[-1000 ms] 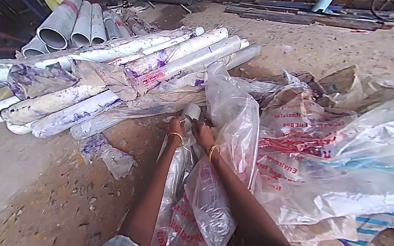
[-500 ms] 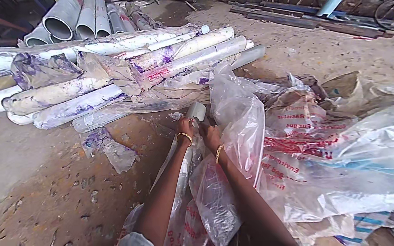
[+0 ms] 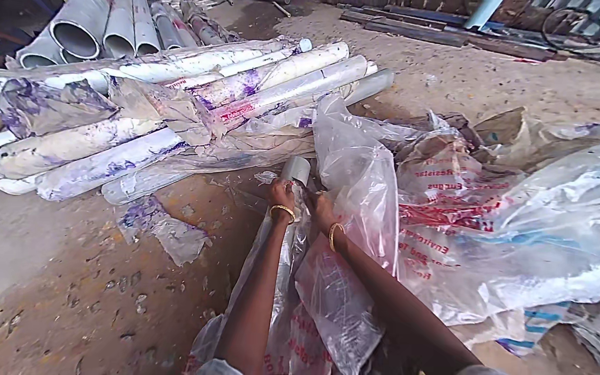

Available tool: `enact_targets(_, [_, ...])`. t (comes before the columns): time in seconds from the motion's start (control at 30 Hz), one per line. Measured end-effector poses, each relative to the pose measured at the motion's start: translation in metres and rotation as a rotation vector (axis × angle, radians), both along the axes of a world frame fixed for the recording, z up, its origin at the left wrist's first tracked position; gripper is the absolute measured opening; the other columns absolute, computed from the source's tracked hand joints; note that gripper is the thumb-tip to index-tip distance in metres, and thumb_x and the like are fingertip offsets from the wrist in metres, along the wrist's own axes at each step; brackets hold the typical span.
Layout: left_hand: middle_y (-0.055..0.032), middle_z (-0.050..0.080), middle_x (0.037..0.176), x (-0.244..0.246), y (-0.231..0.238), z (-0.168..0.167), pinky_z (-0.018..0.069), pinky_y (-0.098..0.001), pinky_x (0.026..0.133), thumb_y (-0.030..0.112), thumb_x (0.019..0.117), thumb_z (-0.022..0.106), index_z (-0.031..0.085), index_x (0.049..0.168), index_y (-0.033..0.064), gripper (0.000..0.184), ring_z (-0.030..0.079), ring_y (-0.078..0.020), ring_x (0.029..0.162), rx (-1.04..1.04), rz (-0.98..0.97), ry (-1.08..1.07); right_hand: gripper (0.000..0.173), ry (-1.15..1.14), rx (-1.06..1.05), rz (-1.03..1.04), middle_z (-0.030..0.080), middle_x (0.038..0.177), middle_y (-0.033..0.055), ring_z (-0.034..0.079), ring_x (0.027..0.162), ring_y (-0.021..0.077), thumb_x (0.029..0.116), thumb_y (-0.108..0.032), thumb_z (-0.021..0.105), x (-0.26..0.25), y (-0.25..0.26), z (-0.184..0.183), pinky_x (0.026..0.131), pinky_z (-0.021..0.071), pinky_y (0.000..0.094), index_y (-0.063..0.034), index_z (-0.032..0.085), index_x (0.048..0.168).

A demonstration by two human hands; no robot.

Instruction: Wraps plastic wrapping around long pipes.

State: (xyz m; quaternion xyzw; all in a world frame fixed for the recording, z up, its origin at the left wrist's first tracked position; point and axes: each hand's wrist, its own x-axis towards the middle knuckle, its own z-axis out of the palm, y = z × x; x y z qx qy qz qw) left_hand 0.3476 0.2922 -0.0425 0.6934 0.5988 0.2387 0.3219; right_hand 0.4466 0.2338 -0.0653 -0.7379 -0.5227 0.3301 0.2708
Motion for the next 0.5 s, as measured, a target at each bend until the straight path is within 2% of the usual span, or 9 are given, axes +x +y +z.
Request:
enact_targets(0.07, [-0.0304, 0.061, 0.133, -0.002, -0.003, 0.001, 0.0408, -0.0524, 0.112, 0.006, 0.1045, 0.055, 0.067, 0.122, -0.0107, 0.027, 0.058, -0.0426, 0.127, 0.005, 0.007, -0.015, 0.037, 0.004, 0.008, -0.002, 0.065, 0.123, 0.0326, 0.062, 0.119, 0.045, 0.1108, -0.016, 0.042, 0.002, 0.015, -0.009, 0.105, 0.0432, 0.0552, 0.0093, 0.06, 0.131])
enact_targets(0.13, [-0.0298, 0.061, 0.134, -0.002, -0.002, 0.001, 0.0409, -0.0515, 0.113, 0.006, 0.1049, 0.055, 0.067, 0.123, -0.0099, 0.027, 0.057, -0.0422, 0.129, -0.008, 0.017, -0.037, 0.041, -0.052, -0.052, 0.045, 0.064, 0.127, 0.0313, 0.06, 0.123, 0.0442, 0.1125, -0.02, 0.038, 0.002, 0.012, 0.002, 0.108, 0.0419, 0.0548, 0.0066, 0.056, 0.138])
enact_targets(0.23, [-0.03, 0.059, 0.137, 0.001, -0.007, 0.003, 0.0403, -0.0518, 0.113, 0.006, 0.1054, 0.054, 0.066, 0.124, -0.0096, 0.028, 0.056, -0.0419, 0.13, -0.039, 0.033, -0.052, 0.044, -0.135, -0.132, 0.06, 0.064, 0.126, 0.03, 0.061, 0.123, 0.0426, 0.1132, -0.023, 0.034, -0.004, -0.002, 0.02, 0.107, 0.043, 0.053, 0.0044, 0.052, 0.143])
enact_targets(0.3, [-0.0301, 0.058, 0.138, 0.006, -0.012, 0.004, 0.0406, -0.051, 0.113, 0.005, 0.105, 0.053, 0.066, 0.124, -0.0101, 0.028, 0.056, -0.0413, 0.131, -0.046, 0.021, -0.059, 0.041, -0.16, -0.145, 0.041, 0.064, 0.125, 0.0297, 0.06, 0.123, 0.0425, 0.1125, -0.021, 0.037, -0.004, 0.007, 0.026, 0.106, 0.0432, 0.0537, 0.0053, 0.057, 0.137])
enact_targets(0.37, [-0.029, 0.059, 0.137, 0.008, -0.016, 0.004, 0.0413, -0.0509, 0.112, 0.004, 0.1041, 0.054, 0.067, 0.123, -0.0089, 0.027, 0.056, -0.0408, 0.13, -0.043, 0.02, -0.048, 0.036, -0.203, -0.175, 0.035, 0.065, 0.123, 0.0287, 0.062, 0.12, 0.0429, 0.1111, -0.019, 0.041, -0.006, 0.024, 0.028, 0.1, 0.047, 0.0561, 0.0038, 0.06, 0.13])
enact_targets(0.4, [-0.0289, 0.06, 0.135, 0.006, -0.016, 0.003, 0.0415, -0.0509, 0.112, 0.004, 0.1042, 0.054, 0.067, 0.123, -0.0087, 0.026, 0.057, -0.0407, 0.129, -0.038, 0.037, -0.063, 0.035, -0.208, -0.177, 0.041, 0.065, 0.122, 0.0294, 0.062, 0.12, 0.0441, 0.1108, -0.019, 0.042, -0.008, 0.025, 0.027, 0.099, 0.0475, 0.0574, 0.0038, 0.059, 0.131])
enact_targets(0.5, [-0.0302, 0.064, 0.127, -0.003, -0.012, 0.001, 0.0427, -0.0505, 0.11, 0.009, 0.106, 0.055, 0.067, 0.122, -0.0095, 0.027, 0.06, -0.041, 0.124, -0.011, 0.166, -0.197, 0.044, -0.223, -0.224, 0.098, 0.063, 0.13, 0.0303, 0.06, 0.125, 0.0451, 0.1129, -0.02, 0.035, -0.018, -0.001, 0.029, 0.106, 0.0444, 0.0554, -0.0002, 0.047, 0.15])
